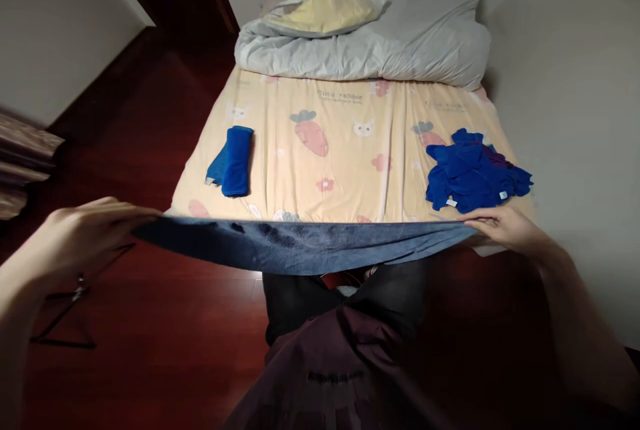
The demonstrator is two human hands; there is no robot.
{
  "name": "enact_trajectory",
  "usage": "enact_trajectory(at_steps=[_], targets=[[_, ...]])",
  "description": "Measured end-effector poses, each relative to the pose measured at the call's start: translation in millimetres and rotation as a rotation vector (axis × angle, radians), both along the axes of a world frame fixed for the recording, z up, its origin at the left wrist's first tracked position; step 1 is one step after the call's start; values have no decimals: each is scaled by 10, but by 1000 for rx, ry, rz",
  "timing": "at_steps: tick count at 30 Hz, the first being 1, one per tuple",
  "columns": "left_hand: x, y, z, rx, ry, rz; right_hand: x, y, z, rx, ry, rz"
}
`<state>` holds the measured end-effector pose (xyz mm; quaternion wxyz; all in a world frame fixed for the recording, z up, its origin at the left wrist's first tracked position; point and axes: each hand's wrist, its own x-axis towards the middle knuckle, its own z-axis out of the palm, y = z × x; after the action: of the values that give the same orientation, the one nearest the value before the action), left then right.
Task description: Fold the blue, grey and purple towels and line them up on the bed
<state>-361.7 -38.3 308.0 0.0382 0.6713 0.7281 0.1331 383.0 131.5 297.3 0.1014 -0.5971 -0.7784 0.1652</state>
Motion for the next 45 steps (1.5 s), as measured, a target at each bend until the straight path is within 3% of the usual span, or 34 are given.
enact_trajectory(at_steps=[3, 7, 10, 13, 15, 17, 20, 26, 28, 30, 33, 37, 41, 45], targets=[[90, 624, 69, -39, 129, 143, -149, 449, 99, -7, -137, 16], [332, 1376, 228, 156, 30, 162, -315, 968, 215, 391, -223, -161], [531, 1681, 330, 447, -45, 188, -326, 1175, 229, 570, -2, -259], [635, 1790, 237, 630, -59, 187, -293, 1226, 106, 572, 243, -322], [646, 1806, 28, 646, -81, 171, -278, 1207, -67, 572, 318, -352], [632, 1801, -286, 604, -114, 130, -273, 1167, -314, 592, 342, -335], [604, 1760, -895, 466, -163, 54, -281, 1088, -807, 572, 378, -249], [507, 1487, -2182, 82, -256, -24, -243, 789, -1951, 327, 294, -181], [442, 1336, -2481, -67, -266, -33, -183, 639, -2231, 255, 241, -162], [375, 1185, -2664, -145, -262, -37, -106, 486, -2410, 193, 212, -146], [314, 993, -2735, -119, -219, -20, -9, 287, -2511, 107, 166, -134], [318, 774, -2605, -85, -86, -33, 16, 131, -2523, 83, 129, -123], [324, 585, -2483, -64, -8, -71, 2, 125, -2520, 70, 106, -51], [423, 581, -2416, -147, 39, -117, -55, 246, -2360, -81, -83, -16]])
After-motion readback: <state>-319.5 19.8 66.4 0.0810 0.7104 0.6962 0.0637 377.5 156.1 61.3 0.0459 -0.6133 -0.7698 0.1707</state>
